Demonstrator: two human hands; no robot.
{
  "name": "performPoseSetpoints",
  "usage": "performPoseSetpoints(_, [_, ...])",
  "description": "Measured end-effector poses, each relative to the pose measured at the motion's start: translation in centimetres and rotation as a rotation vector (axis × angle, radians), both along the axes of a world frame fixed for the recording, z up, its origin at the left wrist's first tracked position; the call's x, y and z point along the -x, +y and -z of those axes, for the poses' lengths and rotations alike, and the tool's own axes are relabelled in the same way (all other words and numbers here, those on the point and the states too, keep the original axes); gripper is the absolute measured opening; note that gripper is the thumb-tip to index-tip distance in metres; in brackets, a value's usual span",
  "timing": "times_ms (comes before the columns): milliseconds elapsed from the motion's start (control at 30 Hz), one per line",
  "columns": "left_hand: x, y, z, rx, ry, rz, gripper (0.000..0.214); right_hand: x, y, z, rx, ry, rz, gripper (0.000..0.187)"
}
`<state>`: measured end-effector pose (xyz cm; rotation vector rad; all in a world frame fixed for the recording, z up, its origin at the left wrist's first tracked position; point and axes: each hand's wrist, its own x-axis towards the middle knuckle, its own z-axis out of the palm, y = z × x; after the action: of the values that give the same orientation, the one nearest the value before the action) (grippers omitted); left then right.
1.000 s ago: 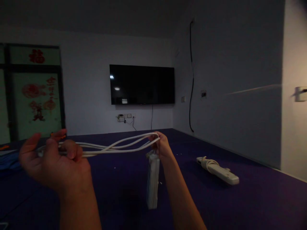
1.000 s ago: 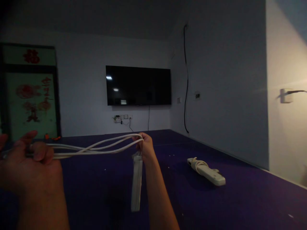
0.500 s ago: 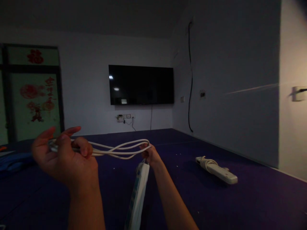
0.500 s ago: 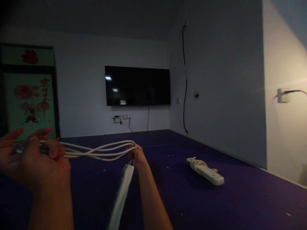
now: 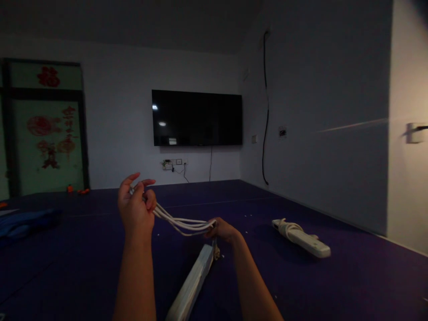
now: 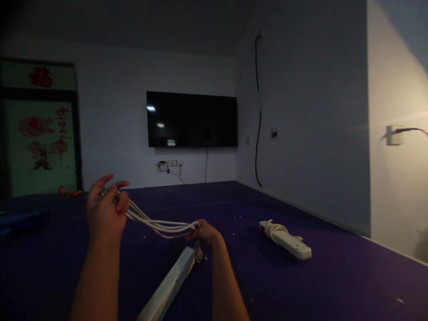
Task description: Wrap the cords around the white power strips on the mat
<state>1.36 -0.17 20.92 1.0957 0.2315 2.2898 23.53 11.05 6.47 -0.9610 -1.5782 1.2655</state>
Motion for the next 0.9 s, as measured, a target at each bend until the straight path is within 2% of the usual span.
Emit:
performPoseSetpoints(167, [0.9,-0.8,-0.4,-0.023,0.051,0.082,0.023,-0.6,-0.2,0.3,0.014,-0.107,-0.133,0.024])
performPoseSetpoints(367, [1.3,-1.8,-0.8,-0.065,0.129,0.175,0.021,1.0,-0.7,-0.1,0.075,-0.289,-0.345,0.033])
performPoseSetpoints(433, [1.2,-2.0,-0.9,-0.083,0.141,0.183,0.02,1.5,-0.8,-0.6,0.073,-0.344,-0.362,0.038])
performPoseSetpoints(533, [0.9,-2.2,-1.0,-0.078,0.123,0.163,0.02,1.6,-1.0,-1.7,0.038,-0.423,-0.309,0.041])
performPoseSetpoints(667, [0.7,-1.8,-0.9,-0.064,0.001,0.008,0.022,0.4,-1.9,-4.0,-0.037,-0.546,-0.16,0.037])
performPoseSetpoints(733, [0.7,-1.5,-0.8,-0.044,-0.087,-0.09,0.022,-0.4,-3.2,-5.8,-0.091,-0.58,-0.062,0.047])
performPoseSetpoints(833, [0.9,-1.3,-0.7,-0.011,-0.197,-0.168,0.024,-1.0,-6.7,-9.1,-0.212,-0.583,0.035,0.07])
performPoseSetpoints(900, [0.9,-1.2,-0.6,-0.002,-0.231,-0.181,0.025,-0.4,-9.8,-11.4,-0.42,-0.55,0.017,0.068])
